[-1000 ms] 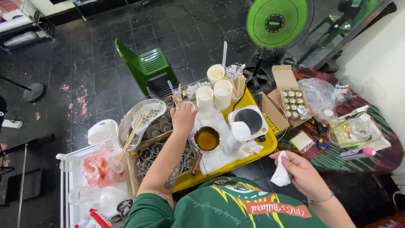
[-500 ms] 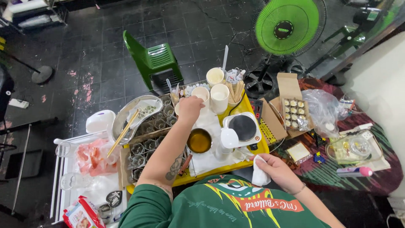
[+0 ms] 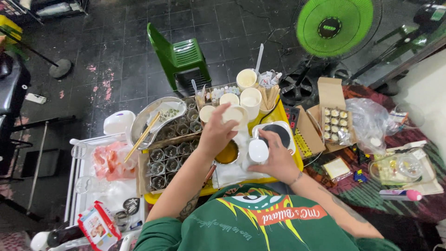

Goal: The recorder is wiping paper cups with a cloth and organizing them on a tray.

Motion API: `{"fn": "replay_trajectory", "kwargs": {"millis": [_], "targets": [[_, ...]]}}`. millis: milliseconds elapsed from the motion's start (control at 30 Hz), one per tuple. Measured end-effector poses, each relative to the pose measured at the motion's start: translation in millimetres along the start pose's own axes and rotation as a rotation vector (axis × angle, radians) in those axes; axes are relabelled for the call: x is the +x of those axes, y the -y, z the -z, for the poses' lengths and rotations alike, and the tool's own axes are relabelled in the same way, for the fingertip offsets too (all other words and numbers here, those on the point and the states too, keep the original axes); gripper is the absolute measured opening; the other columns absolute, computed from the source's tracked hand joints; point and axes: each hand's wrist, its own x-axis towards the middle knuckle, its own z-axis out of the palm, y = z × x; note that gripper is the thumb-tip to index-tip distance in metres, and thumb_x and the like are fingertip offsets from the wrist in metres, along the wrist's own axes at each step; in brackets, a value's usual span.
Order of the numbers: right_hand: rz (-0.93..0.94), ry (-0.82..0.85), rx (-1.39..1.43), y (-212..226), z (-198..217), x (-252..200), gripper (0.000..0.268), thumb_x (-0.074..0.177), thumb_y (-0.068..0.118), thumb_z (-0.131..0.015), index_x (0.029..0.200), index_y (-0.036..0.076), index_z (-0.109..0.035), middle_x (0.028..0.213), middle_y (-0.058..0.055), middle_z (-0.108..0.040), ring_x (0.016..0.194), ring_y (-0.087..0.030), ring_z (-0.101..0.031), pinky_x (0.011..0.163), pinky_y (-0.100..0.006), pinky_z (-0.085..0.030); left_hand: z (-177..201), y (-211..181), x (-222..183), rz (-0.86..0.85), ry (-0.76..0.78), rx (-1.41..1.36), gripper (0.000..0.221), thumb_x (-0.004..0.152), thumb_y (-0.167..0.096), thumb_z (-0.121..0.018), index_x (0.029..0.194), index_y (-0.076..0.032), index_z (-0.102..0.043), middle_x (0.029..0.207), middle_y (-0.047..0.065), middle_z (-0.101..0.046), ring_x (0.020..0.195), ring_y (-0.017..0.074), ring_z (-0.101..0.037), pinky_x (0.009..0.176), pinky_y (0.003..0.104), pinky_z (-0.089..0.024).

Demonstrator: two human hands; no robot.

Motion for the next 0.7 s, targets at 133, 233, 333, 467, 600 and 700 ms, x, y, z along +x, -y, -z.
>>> {"fn": "replay_trajectory", "kwargs": {"millis": [133,233,333,467,600,700], "targets": [[-0.059,0.031,-0.046,-2,-9,7,0.092,0.056,0.041,-0.096,0.136,0.015,-0.057,0.137,-0.013,-0.051,0.118,-0.031,-0.062,0.096,-0.041,-0.052,0,-10,5,-0.133,0.052,0.072,0.069,0.071,-0.006,-0.085,0.135,-0.014,-0.059,0.147,0.019,-0.047,0.136,0.0396,-0.05,0.111,0.046,-0.045],[0.037,-0.019,-0.007,-6,-16,6,0.078,0.061,0.038,-0.094,0.128,0.014,-0.065,0.135,-0.012,-0.058,0.116,-0.031,-0.067,0.096,-0.04,-0.054,-8,-7,2,-0.16,0.07,0.052,0.081,0.071,-0.003,-0.083,0.144,-0.012,-0.049,0.149,0.013,-0.05,0.14,0.0358,-0.052,0.114,0.045,-0.047],[0.051,-0.043,0.044,-7,-16,8,0.07,0.063,0.036,-0.093,0.123,0.01,-0.069,0.133,-0.011,-0.063,0.11,-0.027,-0.071,0.092,-0.037,-0.056,-18,-7,3,-0.242,0.088,-0.006,0.074,0.073,-0.005,-0.083,0.139,-0.009,-0.049,0.15,0.01,-0.05,0.143,0.0336,-0.05,0.117,0.046,-0.044],[0.014,-0.037,0.029,-12,-20,5,0.063,0.063,0.036,-0.094,0.115,0.009,-0.071,0.124,-0.008,-0.068,0.098,-0.023,-0.075,0.085,-0.034,-0.059,-25,-10,2,-0.276,0.095,0.018,0.07,0.081,-0.009,-0.083,0.141,-0.011,-0.046,0.152,0.006,-0.052,0.144,0.028,-0.05,0.122,0.049,-0.04],[0.025,-0.043,0.045,-24,-25,1,0.059,0.064,0.037,-0.095,0.112,0.01,-0.073,0.122,-0.006,-0.07,0.097,-0.022,-0.077,0.085,-0.033,-0.06,-27,-11,5,-0.307,0.091,-0.006,0.071,0.083,-0.009,-0.081,0.143,-0.011,-0.044,0.153,0.007,-0.052,0.144,0.0291,-0.05,0.123,0.05,-0.038],[-0.055,-0.006,0.044,-6,-17,5,0.068,0.062,0.037,-0.094,0.12,0.01,-0.069,0.123,-0.007,-0.068,0.1,-0.024,-0.075,0.086,-0.035,-0.059,-24,-16,7,-0.289,0.097,0.0,0.073,0.082,-0.009,-0.083,0.143,-0.011,-0.044,0.153,0.006,-0.051,0.144,0.0283,-0.049,0.123,0.05,-0.038]]}}
